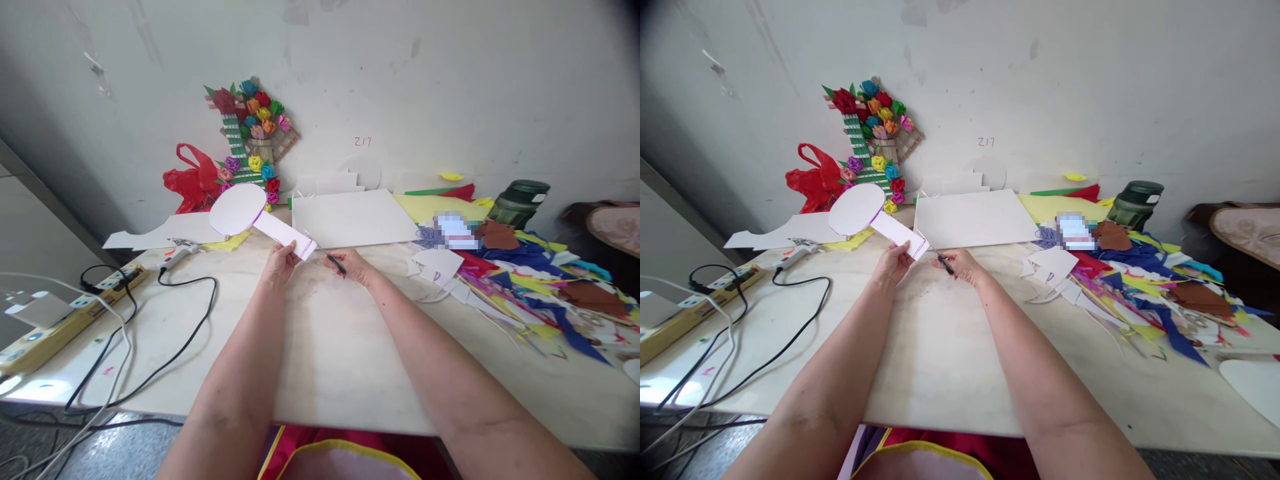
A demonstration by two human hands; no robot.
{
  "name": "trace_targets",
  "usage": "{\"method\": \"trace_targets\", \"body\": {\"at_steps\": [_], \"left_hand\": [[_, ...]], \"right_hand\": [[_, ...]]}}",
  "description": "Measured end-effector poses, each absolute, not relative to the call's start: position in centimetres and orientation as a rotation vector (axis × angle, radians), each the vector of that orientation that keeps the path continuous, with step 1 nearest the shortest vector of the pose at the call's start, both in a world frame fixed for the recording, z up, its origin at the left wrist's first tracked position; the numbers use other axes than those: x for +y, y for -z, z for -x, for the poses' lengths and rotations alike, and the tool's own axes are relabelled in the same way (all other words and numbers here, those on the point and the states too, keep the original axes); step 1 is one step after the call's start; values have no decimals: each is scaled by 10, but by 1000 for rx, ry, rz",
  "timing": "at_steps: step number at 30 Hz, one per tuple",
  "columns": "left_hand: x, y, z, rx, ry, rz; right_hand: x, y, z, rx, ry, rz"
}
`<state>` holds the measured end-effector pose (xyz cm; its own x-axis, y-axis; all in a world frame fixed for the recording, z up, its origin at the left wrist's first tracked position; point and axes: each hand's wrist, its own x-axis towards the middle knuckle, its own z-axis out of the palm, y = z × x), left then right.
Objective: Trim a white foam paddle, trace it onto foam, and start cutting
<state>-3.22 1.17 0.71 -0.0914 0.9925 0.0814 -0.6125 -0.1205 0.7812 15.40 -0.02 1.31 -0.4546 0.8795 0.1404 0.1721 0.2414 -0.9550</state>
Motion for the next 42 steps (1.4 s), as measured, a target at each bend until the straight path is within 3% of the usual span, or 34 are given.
{"method": "trace_targets", "body": {"at_steps": [8, 42], "left_hand": [[15, -3, 35, 695, -1610, -702], [13, -4, 28, 532, -1661, -763]], "right_hand": [[5, -8, -149, -1752, -1166, 1064], [-3, -21, -175, -1765, -1553, 999]]}}
